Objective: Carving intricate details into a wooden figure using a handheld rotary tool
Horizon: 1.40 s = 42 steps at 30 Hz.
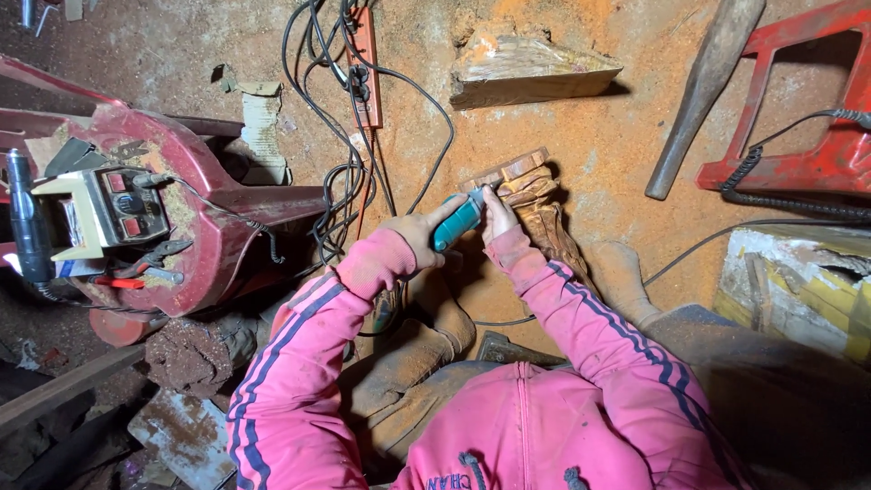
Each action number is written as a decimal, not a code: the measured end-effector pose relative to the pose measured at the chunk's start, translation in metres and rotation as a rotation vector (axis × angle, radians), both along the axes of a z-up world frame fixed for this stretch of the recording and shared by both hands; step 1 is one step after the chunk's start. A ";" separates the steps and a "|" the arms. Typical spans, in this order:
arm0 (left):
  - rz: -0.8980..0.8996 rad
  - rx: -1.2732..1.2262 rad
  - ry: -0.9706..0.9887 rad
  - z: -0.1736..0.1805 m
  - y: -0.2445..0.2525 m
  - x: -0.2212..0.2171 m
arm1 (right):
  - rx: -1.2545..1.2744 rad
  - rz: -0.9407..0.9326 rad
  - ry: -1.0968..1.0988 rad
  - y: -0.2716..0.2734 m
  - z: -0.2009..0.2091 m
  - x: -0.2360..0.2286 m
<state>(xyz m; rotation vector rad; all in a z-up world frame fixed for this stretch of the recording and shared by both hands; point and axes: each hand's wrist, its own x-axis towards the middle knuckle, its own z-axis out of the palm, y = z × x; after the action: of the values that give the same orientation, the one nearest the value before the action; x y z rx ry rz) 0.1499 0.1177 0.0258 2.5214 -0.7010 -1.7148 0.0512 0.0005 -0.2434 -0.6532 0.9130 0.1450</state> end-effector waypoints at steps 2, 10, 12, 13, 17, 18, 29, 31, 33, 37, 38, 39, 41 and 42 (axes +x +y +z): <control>0.001 -0.005 0.023 0.006 0.005 -0.002 | -0.025 0.044 0.024 0.001 0.024 -0.006; -0.007 0.003 0.020 -0.002 0.038 -0.017 | 0.020 0.103 -0.009 0.016 0.052 -0.017; -0.085 0.015 -0.047 -0.012 0.041 -0.013 | 0.022 0.096 -0.049 0.016 0.037 -0.011; -0.085 0.016 -0.049 -0.008 0.037 -0.010 | 0.022 0.096 -0.051 0.016 0.036 -0.010; -0.149 -0.004 -0.091 0.000 0.021 0.000 | 0.068 0.028 -0.077 0.009 0.040 0.000; -0.164 -0.001 -0.094 0.000 0.018 0.002 | 0.076 0.003 -0.065 0.006 0.042 0.002; -0.201 0.049 -0.119 -0.025 0.017 -0.004 | 0.106 -0.059 -0.028 0.009 0.024 -0.007; -0.181 0.052 -0.122 -0.022 0.016 -0.009 | 0.099 -0.059 -0.036 0.007 0.030 -0.007; -0.132 0.029 -0.080 -0.018 0.016 -0.016 | 0.040 -0.059 -0.028 0.006 0.026 -0.012; -0.147 0.029 -0.093 -0.009 0.007 -0.018 | 0.003 -0.097 -0.048 0.002 0.065 -0.014; -0.167 0.025 -0.098 -0.007 0.004 -0.016 | 0.015 -0.142 -0.054 0.002 0.062 -0.015; -0.187 0.022 -0.103 -0.004 0.000 -0.015 | 0.027 -0.188 -0.060 0.001 0.058 -0.016; -0.221 0.046 -0.117 -0.009 -0.008 -0.013 | 0.101 -0.209 -0.070 -0.006 0.040 -0.020; -0.252 0.072 -0.131 -0.011 -0.012 -0.012 | 0.176 -0.226 -0.080 -0.009 0.030 -0.021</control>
<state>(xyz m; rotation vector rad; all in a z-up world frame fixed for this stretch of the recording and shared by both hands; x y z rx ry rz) 0.1376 0.1056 0.0150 2.7154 -1.0243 -1.6821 0.0299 -0.0082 -0.2133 -0.3866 0.8789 -0.0036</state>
